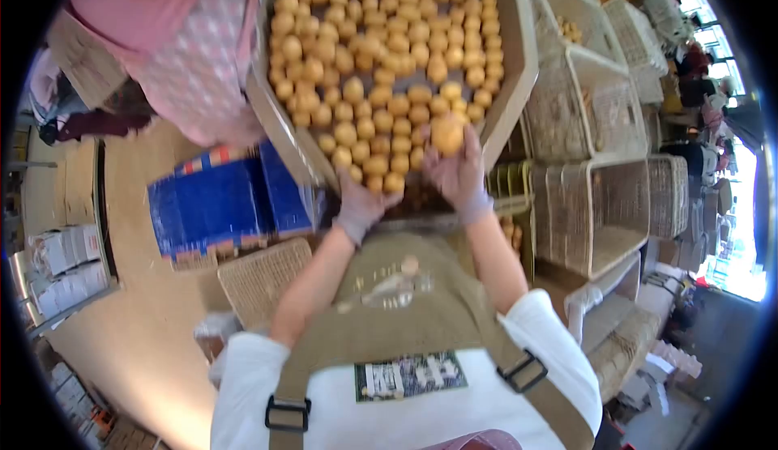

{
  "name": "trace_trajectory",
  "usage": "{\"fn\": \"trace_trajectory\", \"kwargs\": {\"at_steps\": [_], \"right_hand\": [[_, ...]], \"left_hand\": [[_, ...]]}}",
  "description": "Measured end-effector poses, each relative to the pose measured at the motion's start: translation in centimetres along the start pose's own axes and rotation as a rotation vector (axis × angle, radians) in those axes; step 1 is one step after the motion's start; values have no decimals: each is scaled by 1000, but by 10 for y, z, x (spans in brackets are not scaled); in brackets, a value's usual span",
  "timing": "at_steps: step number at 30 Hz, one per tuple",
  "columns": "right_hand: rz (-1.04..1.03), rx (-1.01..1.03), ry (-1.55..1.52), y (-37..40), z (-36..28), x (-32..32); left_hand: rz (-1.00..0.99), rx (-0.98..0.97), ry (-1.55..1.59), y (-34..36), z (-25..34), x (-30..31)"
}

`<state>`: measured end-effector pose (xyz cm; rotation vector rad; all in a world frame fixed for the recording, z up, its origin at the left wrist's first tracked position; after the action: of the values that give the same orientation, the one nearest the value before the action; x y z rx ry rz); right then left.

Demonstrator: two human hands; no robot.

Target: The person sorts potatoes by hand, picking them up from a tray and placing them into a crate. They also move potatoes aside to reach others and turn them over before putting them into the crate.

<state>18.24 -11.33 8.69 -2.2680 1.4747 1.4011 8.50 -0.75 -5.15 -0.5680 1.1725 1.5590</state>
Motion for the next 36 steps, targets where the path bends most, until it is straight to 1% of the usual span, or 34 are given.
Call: {"fn": "trace_trajectory", "kwargs": {"at_steps": [1, 2, 3, 4, 5, 6, 7, 9, 11, 12, 13, 14, 15, 16, 17, 21, 24, 27, 28, 31, 34, 36], "right_hand": [[-89, 42, -21, -2, -1, 1], [-11, 20, 34, 1, 1, 2], [-13, -44, 40, -6, 13, 19], [-62, -43, 74, -6, 12, 13], [18, -90, 56, -4, 13, 12], [69, -77, 44, -5, 12, 14], [0, -47, -4, -7, 9, 7], [46, -28, 86, -6, 8, 11], [81, -68, 116, 1, 5, -2], [27, -91, 34, 1, 9, -10], [20, -116, 29, -3, 17, -6], [-48, -110, 23, -7, 22, -7], [-116, -109, 15, -8, 25, -16], [-118, -101, 29, -8, 25, -18], [-120, -99, 44, -6, 27, -19], [-73, 56, 361, -2, 21, -22], [-104, -6, 323, 3, 20, -24], [-190, -102, 148, 7, 21, -29], [-137, -78, 195, 3, 22, -20], [-56, -91, 195, -1, 24, -7], [-45, -79, 193, -1, 23, -4], [53, -61, 166, 4, 20, -8]], "left_hand": [[-22, -41, -40, 1, 7, -10], [-43, -83, -80, 3, 14, -19], [-63, -125, -120, 4, 22, -29], [-17, 118, 567, 8, 4, -34], [74, 130, 493, -6, -19, 5], [46, 167, 476, -9, -24, 13], [53, 172, 506, -10, -27, 16], [40, 178, 463, -6, -22, 9], [16, 189, 423, -5, -20, 5], [-19, 170, 464, -4, -20, 3], [3, 177, 422, -2, -18, 2], [-38, 208, 487, -5, -23, 8], [-73, 238, 553, -3, -22, 1], [-23, 214, 520, -3, -21, 5], [-65, 197, 518, -2, -18, 0], [-11, 209, 568, -1, -22, 6], [17, 229, 621, 0, -23, 5], [45, 209, 622, 1, -20, 3], [56, 195, 609, 2, -18, 0], [112, 210, 660, 3, -19, 1], [30, 192, 596, 3, -15, -4], [44, 199, 565, 3, -16, -2]]}}
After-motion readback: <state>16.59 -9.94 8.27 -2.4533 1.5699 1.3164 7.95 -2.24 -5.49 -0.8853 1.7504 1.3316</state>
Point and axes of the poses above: each hand's wrist, its own y-axis away from the middle knuckle, its own x-axis out of the back of the hand, z = x × y, the point moved 10 cm from there along -y, towards the middle knuckle, and after that the axes turned 13 degrees about y, right-handed, at the moved point
